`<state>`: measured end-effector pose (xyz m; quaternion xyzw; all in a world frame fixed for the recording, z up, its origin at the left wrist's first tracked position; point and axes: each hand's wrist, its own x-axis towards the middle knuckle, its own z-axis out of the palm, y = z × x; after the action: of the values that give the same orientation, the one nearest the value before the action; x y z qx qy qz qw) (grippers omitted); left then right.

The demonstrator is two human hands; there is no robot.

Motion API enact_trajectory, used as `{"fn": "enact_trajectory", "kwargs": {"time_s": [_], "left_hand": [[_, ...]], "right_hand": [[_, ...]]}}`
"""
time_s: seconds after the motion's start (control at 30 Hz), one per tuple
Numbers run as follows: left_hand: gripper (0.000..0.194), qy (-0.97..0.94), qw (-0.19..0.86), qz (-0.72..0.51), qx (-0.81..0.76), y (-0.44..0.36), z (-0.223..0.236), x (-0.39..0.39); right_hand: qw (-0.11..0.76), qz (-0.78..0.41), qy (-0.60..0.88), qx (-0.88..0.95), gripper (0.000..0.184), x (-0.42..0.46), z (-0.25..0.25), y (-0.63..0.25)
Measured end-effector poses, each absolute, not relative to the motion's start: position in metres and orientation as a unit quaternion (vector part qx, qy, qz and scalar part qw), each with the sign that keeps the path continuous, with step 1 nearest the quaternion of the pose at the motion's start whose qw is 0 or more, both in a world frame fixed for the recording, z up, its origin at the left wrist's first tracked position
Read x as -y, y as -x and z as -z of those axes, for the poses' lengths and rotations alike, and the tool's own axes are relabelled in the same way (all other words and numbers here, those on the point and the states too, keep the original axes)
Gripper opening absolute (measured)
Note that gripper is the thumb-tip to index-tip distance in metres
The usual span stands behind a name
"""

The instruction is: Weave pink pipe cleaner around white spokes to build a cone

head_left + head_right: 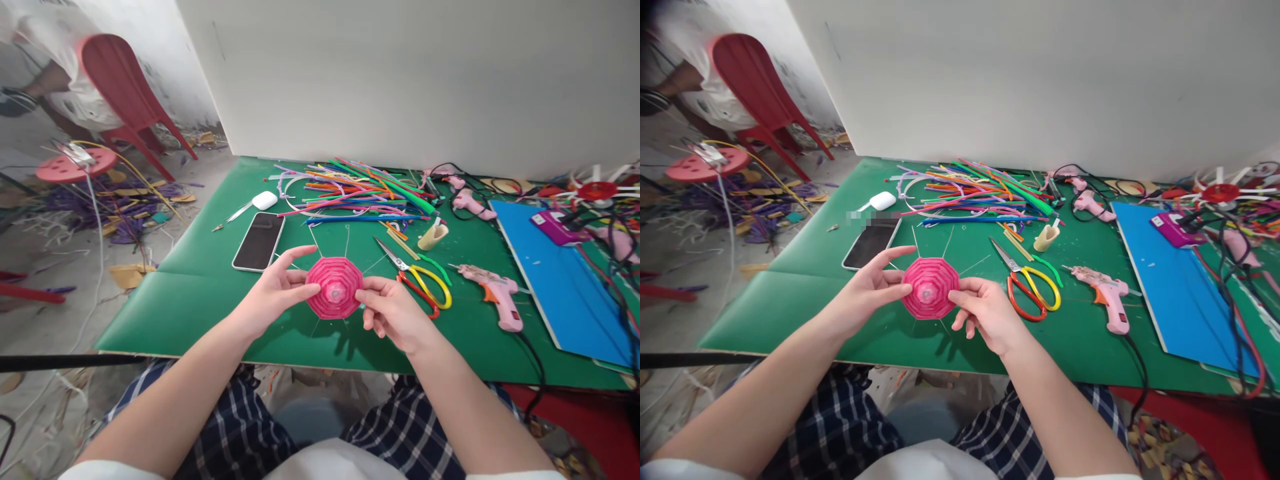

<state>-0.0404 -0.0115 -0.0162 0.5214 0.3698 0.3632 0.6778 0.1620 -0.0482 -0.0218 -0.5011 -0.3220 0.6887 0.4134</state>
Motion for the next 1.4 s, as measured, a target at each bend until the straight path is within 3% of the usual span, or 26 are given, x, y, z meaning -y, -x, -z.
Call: {"fn": "enact_trajectory", "kwargs": {"time_s": [0.2,0.57,0.87,1.1,1.4], "left_hand": [[0.075,-0.527,0.674,-0.383,-0.349,0.039,0.011,0.017],[0.073,-0.531,0.685,-0.381,-0.322,0.044,0.008,0.017],[0.089,-0.529,0.690,-0.381,-0.315,0.038,0.004,0.019],[0.088,-0.523,0.695,-0.391,-0.301,0.038,0.007,0.019],[0.089,-0.533,0.697,-0.371,-0.303,0.039,0.008,0.018]], "right_hand": [[0.432,-0.675,0.497,0.333,0.026,0.056,0.012,-0.156],[0.389,-0.689,0.488,0.369,0.027,0.059,0.002,-0.166],[0.393,-0.592,0.533,0.460,0.018,0.057,-0.002,-0.172],[0.408,-0.563,0.540,0.475,0.012,0.058,-0.004,-0.172],[0.385,-0.623,0.478,0.485,0.015,0.054,-0.003,-0.179]]}}
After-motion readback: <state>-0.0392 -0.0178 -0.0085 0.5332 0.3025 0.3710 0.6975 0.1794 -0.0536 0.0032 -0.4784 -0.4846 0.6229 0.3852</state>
